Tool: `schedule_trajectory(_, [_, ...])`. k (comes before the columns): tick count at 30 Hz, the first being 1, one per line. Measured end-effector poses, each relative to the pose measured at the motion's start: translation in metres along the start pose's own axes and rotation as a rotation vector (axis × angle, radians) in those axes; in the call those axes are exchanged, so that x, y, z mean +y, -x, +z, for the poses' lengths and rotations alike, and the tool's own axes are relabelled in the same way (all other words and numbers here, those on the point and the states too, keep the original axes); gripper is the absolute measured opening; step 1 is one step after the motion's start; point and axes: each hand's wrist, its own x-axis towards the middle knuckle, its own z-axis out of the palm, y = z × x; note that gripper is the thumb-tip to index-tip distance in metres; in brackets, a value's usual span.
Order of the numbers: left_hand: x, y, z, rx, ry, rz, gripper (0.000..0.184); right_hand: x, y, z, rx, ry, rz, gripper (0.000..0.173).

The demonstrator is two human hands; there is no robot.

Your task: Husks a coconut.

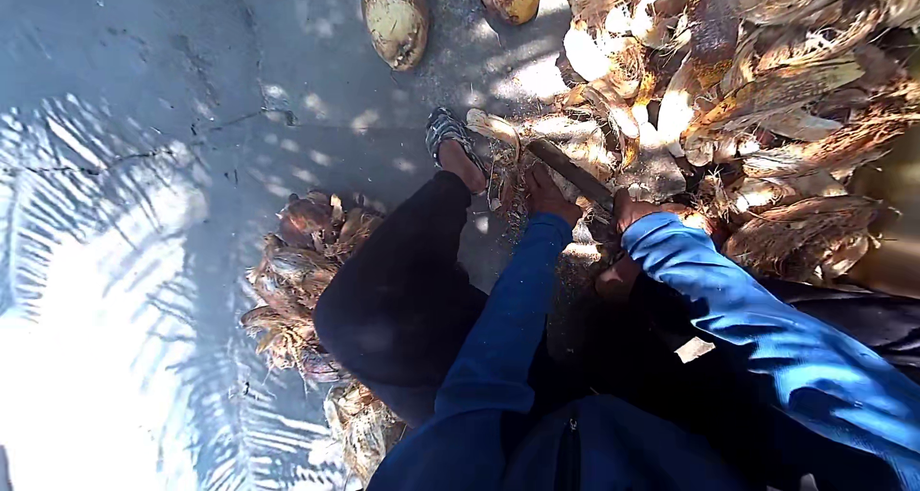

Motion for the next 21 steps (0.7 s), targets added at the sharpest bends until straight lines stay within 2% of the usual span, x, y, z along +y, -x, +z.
schedule_trajectory(3, [0.002, -0.005, -0.008, -0.037, 0.029, -0.021, 0.126, -0.039, -0.026, -0.019, 0.024, -0.024, -0.098, 0.055])
schedule_trajectory(6, [0.001, -0.009, -0.01, -0.055, 0.065, -0.036, 0.127, -0.049, -0.026, -0.027, 0.026, 0.004, -0.12, 0.052])
schedule_trajectory(8, [-0.002, -0.009, -0.012, -0.062, 0.083, -0.026, 0.128, -0.035, -0.013, -0.022, 0.023, 0.036, -0.114, 0.054])
schedule_trajectory(11, [-0.009, -0.01, -0.018, -0.076, 0.043, 0.008, 0.123, 0.011, 0.01, 0.002, 0.021, 0.089, -0.02, 0.062])
schedule_trajectory(14, [-0.008, -0.007, -0.015, -0.081, 0.02, 0.035, 0.126, 0.041, 0.003, 0.018, 0.097, 0.1, 0.054, 0.054])
schedule_trajectory(18, [-0.001, -0.009, -0.018, -0.091, 0.027, 0.006, 0.13, 0.001, 0.005, -0.017, 0.028, 0.069, -0.003, 0.053])
schedule_trajectory(21, [0.0, -0.005, -0.008, -0.059, 0.014, 0.014, 0.131, -0.029, -0.051, -0.021, 0.08, 0.084, -0.043, 0.055])
